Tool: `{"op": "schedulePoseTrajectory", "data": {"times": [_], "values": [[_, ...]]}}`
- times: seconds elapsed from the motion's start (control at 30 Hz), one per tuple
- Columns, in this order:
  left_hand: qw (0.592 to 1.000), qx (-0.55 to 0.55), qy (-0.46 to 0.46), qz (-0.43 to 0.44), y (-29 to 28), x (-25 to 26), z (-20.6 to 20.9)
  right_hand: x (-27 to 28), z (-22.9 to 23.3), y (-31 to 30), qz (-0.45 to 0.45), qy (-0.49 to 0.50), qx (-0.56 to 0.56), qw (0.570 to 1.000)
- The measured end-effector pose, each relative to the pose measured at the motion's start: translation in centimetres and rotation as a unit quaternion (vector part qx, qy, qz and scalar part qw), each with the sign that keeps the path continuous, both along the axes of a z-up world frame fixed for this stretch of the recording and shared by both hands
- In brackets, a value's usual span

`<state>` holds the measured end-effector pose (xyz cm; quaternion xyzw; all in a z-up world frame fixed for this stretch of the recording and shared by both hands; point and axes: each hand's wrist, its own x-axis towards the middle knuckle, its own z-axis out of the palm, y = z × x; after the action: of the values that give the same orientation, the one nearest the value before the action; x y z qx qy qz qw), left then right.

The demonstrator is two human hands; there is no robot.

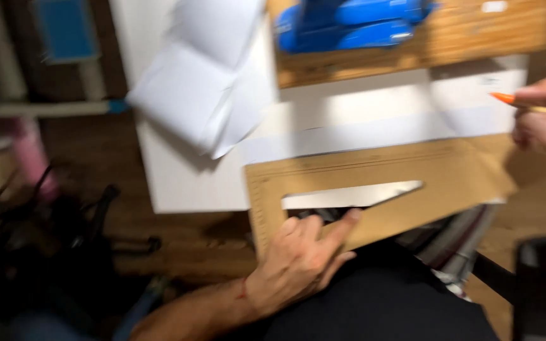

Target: The person marks points on a strip of leather using a ruler and pen for future assembly.

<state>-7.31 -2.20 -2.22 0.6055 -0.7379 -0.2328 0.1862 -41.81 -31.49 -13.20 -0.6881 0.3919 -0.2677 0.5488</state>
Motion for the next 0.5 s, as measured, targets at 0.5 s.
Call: {"op": "schedulePoseTrajectory", "data": {"times": [0.5], "values": [[1.000,0.001,0.029,0.003,1.4,1.2,0.1,26.7,15.0,6.4,0.241,0.162,0.012,0.957]]}}
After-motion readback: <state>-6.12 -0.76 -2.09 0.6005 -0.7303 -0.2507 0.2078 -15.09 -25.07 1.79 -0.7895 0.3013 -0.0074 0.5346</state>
